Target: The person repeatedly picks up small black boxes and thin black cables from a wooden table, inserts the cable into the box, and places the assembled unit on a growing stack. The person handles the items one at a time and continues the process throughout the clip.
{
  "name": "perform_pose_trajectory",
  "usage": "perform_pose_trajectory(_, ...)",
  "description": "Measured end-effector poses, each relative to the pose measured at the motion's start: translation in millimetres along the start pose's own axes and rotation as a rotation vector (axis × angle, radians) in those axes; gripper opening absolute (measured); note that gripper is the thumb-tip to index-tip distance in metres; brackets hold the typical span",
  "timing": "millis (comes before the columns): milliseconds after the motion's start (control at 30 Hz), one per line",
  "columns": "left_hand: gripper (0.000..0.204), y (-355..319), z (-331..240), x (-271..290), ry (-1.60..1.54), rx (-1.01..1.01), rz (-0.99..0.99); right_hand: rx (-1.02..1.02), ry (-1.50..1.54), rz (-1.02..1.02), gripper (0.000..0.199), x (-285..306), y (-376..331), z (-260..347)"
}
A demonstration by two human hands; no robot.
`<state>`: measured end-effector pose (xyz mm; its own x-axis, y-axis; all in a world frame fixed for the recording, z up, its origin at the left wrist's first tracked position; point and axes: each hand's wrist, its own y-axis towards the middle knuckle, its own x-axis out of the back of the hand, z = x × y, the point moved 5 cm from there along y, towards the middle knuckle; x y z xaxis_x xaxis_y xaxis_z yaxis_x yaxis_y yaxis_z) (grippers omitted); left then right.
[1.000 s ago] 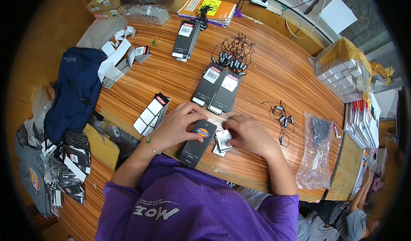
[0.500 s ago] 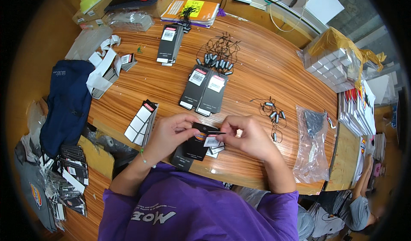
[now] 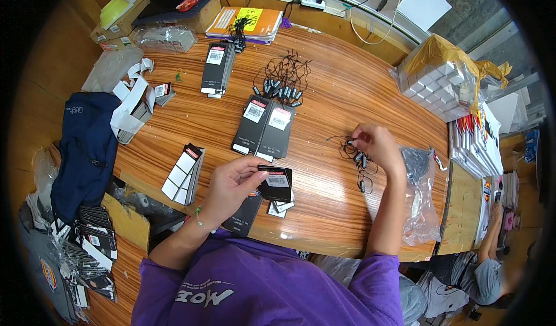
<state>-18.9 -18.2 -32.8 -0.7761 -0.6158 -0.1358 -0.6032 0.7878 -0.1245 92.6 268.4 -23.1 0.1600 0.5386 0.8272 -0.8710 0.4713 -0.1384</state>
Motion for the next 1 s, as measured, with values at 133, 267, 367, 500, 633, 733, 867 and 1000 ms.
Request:
perform_pose_trajectory(133,0.019,1,3,-7,-0.012,0.015,0.044,-0.012,-0.031,0.089,0.018,-22,13,-14)
perform_pose_trajectory(267,0.018,3,2,-10,0.019,-0.04,0.066,0.072,0.238,0.02,0.018,-14,14,-27)
perform_pose_trajectory(367,0.016,11,-2,-17,0.002,-0.126,0.081,0.066,0.591,-0.027,0.017,12,7,-6)
perform_pose_trajectory(500,0.013,22,-19,-39,0.108,-0.099,0.218,0.163,0.963,-0.069,0.011,26,-14,38)
perform_pose_trajectory(633,0.013,36,-43,-72,0.114,-0.293,0.268,0.211,1.064,-0.131,0.01,17,-28,60)
perform_pose_trajectory(733,0.015,44,-41,-86,0.24,-0.581,0.222,0.25,1.178,-0.127,0.012,4,-33,75)
perform_pose_trajectory(867,0.018,44,-31,-96,0.233,-0.317,0.312,0.231,1.192,-0.078,0.011,1,-36,81)
perform_pose_trajectory(1000,0.014,36,-26,-95,0.333,-0.326,0.323,0.299,1.358,-0.203,0.011,11,-31,73)
